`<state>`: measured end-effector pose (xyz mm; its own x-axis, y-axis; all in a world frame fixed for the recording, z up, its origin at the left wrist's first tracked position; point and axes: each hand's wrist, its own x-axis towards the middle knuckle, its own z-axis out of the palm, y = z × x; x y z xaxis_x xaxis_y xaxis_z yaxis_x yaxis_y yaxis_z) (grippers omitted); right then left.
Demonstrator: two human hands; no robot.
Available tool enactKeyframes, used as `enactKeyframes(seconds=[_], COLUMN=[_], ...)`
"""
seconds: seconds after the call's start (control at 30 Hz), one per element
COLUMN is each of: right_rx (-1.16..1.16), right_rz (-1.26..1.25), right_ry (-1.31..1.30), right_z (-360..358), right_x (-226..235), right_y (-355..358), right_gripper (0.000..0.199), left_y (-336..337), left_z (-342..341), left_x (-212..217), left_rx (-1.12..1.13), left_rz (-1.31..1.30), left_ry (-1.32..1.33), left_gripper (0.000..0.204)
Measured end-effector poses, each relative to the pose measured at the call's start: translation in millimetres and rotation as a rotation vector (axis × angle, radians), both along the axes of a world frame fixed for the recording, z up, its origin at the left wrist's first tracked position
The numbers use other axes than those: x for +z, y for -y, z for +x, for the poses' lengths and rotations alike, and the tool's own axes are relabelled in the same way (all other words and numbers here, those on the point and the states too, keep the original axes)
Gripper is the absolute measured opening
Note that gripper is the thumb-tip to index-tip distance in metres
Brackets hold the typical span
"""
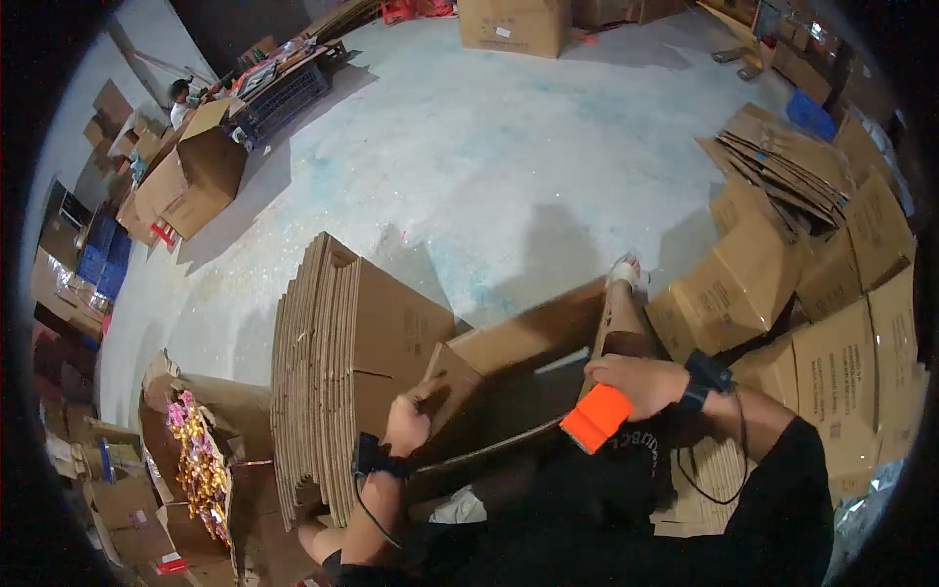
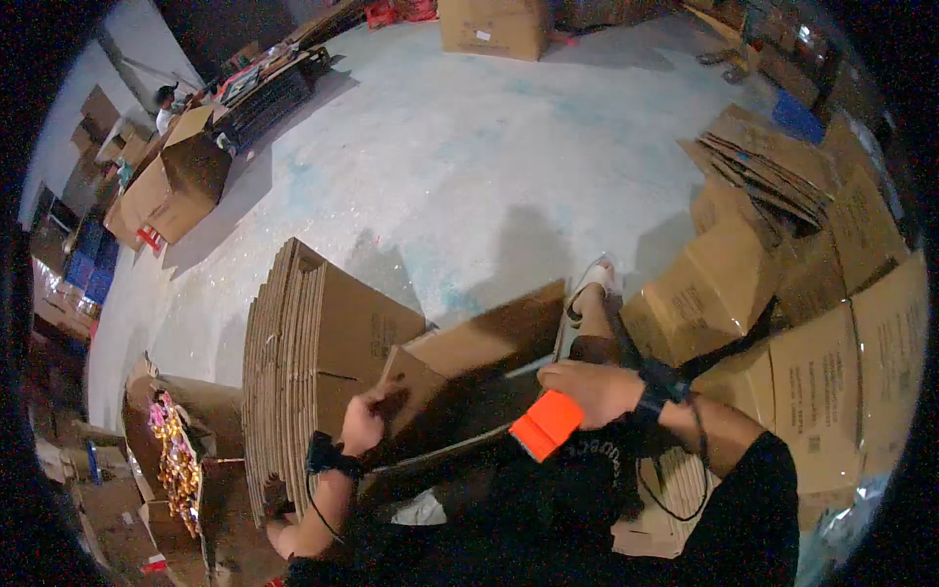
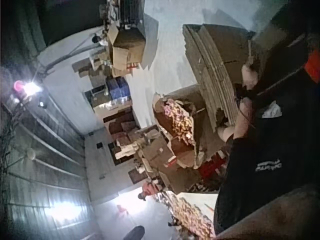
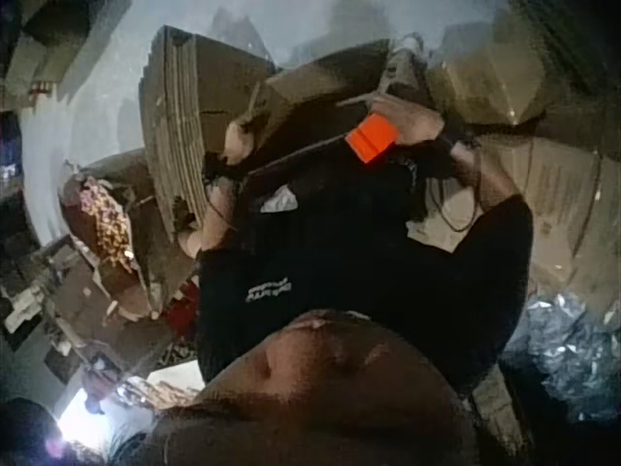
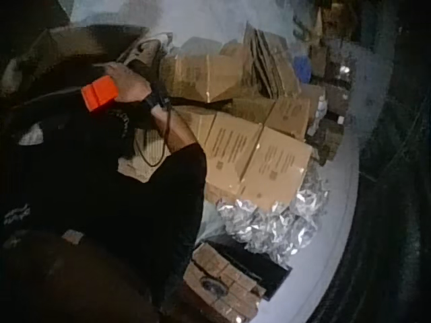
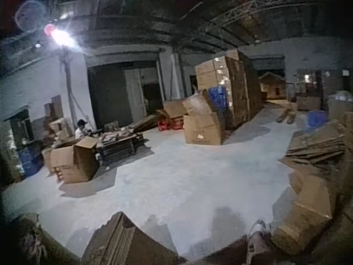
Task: The person is assembling and taping small cardboard boxes on a warehouse floor.
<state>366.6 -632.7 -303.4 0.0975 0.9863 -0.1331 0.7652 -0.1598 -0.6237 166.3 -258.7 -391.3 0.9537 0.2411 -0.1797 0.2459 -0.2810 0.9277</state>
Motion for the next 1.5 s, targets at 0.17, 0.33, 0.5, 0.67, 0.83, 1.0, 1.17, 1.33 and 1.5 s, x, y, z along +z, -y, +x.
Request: enactKeyframes(seconds=[0.17,0.33,0.5,0.67,0.83,1.0,1.17,1.33,1.5], right_rx=[0.032,-0.071,-0.667,-0.880,-0.574,-0.191,-0.063,-0.237,-0.446], right_rz=[-0.300,-0.314,0.231,0.304,0.254,-0.581,-0.436,-0.298,0.165], right_ry=[-0.122,-0.492,-1.222,-1.478,-1.274,-0.541,-0.746,-0.995,-1.477], right_z=[9,46,111,192,141,73,-15,-54,43], right_x=[38,23,-6,-72,-51,-37,-32,-40,-53], right_y=[7,24,-1,-38,-104,-108,-55,-12,17], right_gripper=[0.051,0.059,0.044,0.034,0.026,0.045,0.061,0.070,0.075], left_y=[-10,39,38,60,60,31,1,21,43], left_z=[-12,-4,19,56,46,40,12,6,47], left_x=[-3,14,-26,-36,-39,-50,-45,-27,-20], left_rx=[0.386,0.353,0.455,0.377,0.464,0.481,0.458,0.371,0.316], left_rz=[-0.052,0.081,-0.095,0.394,0.452,0.381,0.179,0.309,0.442], left_ry=[-0.013,0.009,0.006,-0.040,0.019,0.046,0.086,0.052,-0.008], left_gripper=[0.059,0.067,0.066,0.066,0.071,0.069,0.069,0.073,0.074])
